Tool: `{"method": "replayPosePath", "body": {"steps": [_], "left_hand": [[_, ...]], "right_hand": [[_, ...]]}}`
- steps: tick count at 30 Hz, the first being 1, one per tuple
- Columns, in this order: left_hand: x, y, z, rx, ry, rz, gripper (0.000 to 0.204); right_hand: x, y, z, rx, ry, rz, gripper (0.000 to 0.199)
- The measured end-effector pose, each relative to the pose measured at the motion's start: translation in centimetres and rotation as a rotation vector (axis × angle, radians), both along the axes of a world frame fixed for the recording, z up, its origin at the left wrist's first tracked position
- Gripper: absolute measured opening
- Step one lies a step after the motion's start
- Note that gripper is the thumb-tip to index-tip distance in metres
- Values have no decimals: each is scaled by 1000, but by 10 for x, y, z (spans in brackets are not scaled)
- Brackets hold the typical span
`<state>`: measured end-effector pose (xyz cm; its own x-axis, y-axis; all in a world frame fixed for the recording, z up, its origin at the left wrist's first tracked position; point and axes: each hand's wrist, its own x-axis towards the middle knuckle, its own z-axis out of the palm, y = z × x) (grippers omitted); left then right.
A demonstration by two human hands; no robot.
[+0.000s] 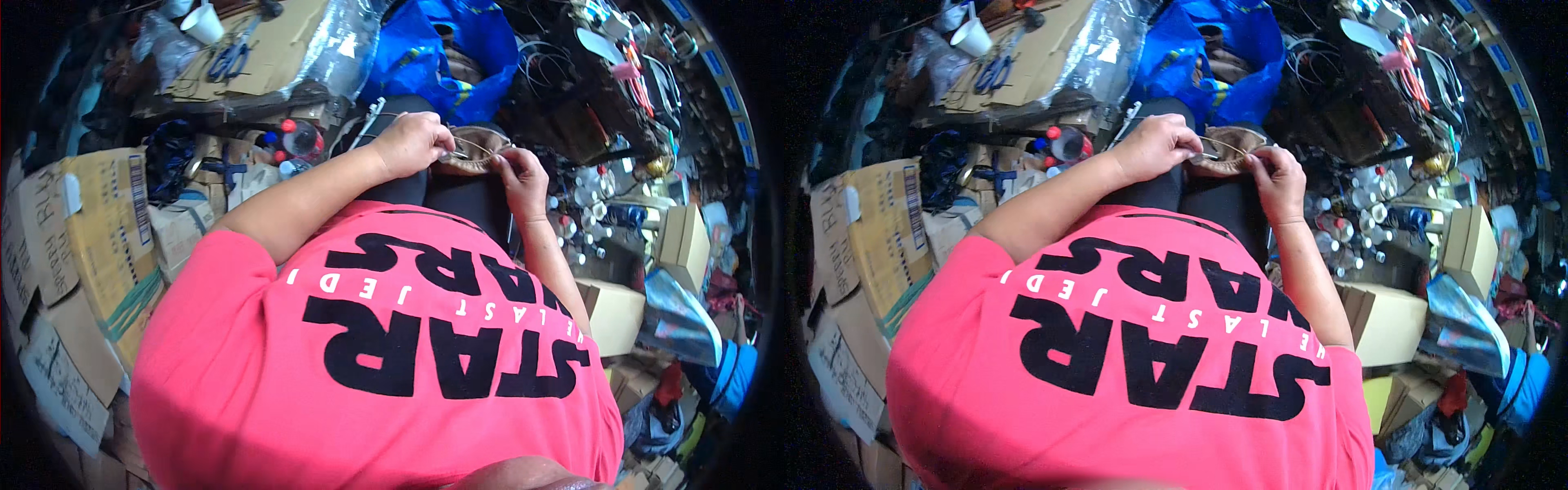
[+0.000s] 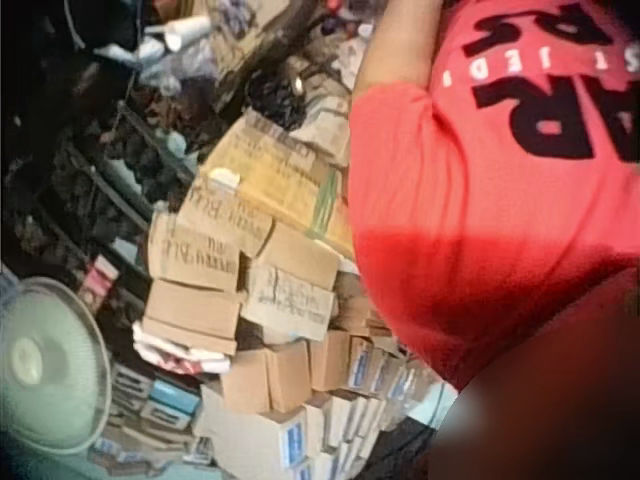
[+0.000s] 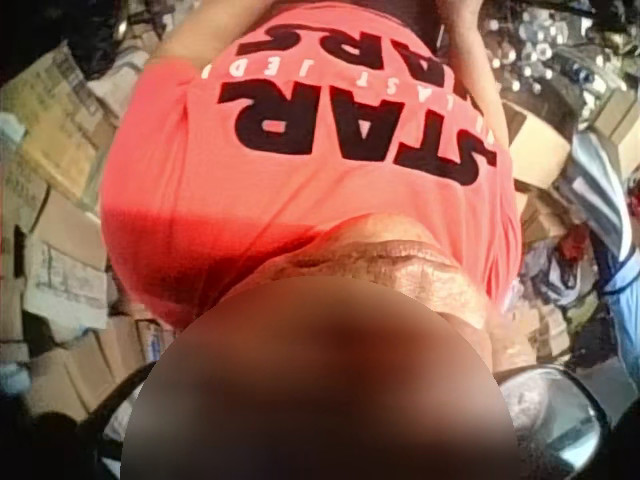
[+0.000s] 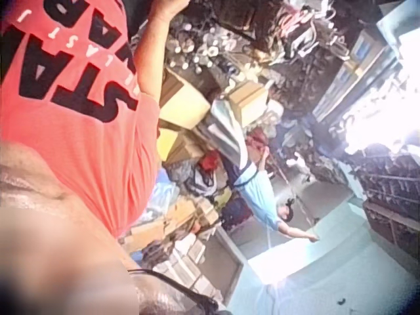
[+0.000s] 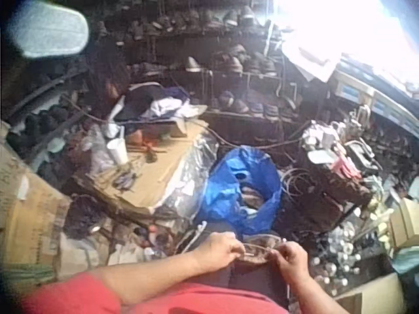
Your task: Stitching a leather shoe component by hand using a needle and thread.
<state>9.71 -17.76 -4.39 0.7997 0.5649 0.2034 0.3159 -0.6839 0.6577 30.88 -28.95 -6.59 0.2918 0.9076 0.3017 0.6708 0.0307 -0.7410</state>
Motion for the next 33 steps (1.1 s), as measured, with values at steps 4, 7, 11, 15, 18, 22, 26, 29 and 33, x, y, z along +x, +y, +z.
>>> {"method": "replayPosePath", "body": {"steps": [4,7,11,15,18,22,26,29,33], "left_hand": [[23,0,-20,156,43,98,15],[34,4,-22,-64,-219,27,18],[42,14,-30,-176,-199,-50,20],[47,19,-39,-137,-145,-53,19],[52,19,-39,-138,-142,-71,18],[53,22,-41,-124,-123,-85,16],[53,22,-41,-131,-100,-71,16],[53,22,-41,-146,-110,-90,17],[54,22,-41,-117,-114,-99,18]], "right_hand": [[4,-13,9,-59,-129,12,8],[11,-16,16,-90,-282,81,14],[25,-15,16,-299,-19,154,31],[41,-5,12,-390,166,246,34],[47,0,11,-430,201,281,36],[48,6,15,-499,252,272,37],[48,8,17,-517,319,279,36],[49,8,17,-528,337,280,41],[54,9,14,-542,325,300,31]]}}
